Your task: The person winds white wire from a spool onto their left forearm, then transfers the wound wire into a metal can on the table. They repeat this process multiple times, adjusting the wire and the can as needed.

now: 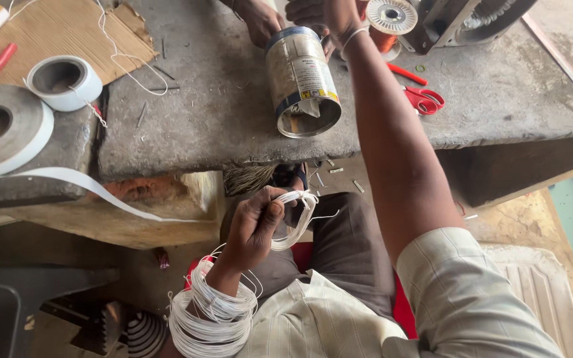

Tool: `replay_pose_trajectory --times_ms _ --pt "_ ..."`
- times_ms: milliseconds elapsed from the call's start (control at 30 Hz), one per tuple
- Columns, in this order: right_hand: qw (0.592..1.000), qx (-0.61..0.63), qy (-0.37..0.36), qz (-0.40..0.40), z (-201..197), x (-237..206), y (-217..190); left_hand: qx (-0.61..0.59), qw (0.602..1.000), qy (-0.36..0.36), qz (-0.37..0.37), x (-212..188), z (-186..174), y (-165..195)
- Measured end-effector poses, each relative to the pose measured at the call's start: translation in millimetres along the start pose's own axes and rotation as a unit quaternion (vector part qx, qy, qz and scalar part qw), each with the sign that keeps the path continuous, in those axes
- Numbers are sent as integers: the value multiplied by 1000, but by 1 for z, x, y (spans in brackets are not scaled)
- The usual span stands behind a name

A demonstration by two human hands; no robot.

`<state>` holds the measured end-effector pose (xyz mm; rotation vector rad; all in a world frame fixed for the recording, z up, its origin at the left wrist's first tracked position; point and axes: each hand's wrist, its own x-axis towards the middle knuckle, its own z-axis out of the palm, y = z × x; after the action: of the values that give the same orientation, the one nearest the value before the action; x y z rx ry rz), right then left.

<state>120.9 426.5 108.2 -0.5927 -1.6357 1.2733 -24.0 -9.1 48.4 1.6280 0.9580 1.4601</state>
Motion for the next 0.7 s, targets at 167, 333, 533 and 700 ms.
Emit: replay_pose_trajectory --times_ms 167,333,533,700 --pt "999 0 -22 27 9 -2 9 -42 997 5 -64 -2 -5 -5" --pt "999 -8 -42 15 11 -1 12 -65 996 0 -54 -2 -7 -7" --pt "998 21 -29 47 9 5 20 -63 996 4 -62 -1 -6 -8" --pt "956 -242 -43 -162 30 -14 -11 -42 997 13 -62 -1 -3 -4"
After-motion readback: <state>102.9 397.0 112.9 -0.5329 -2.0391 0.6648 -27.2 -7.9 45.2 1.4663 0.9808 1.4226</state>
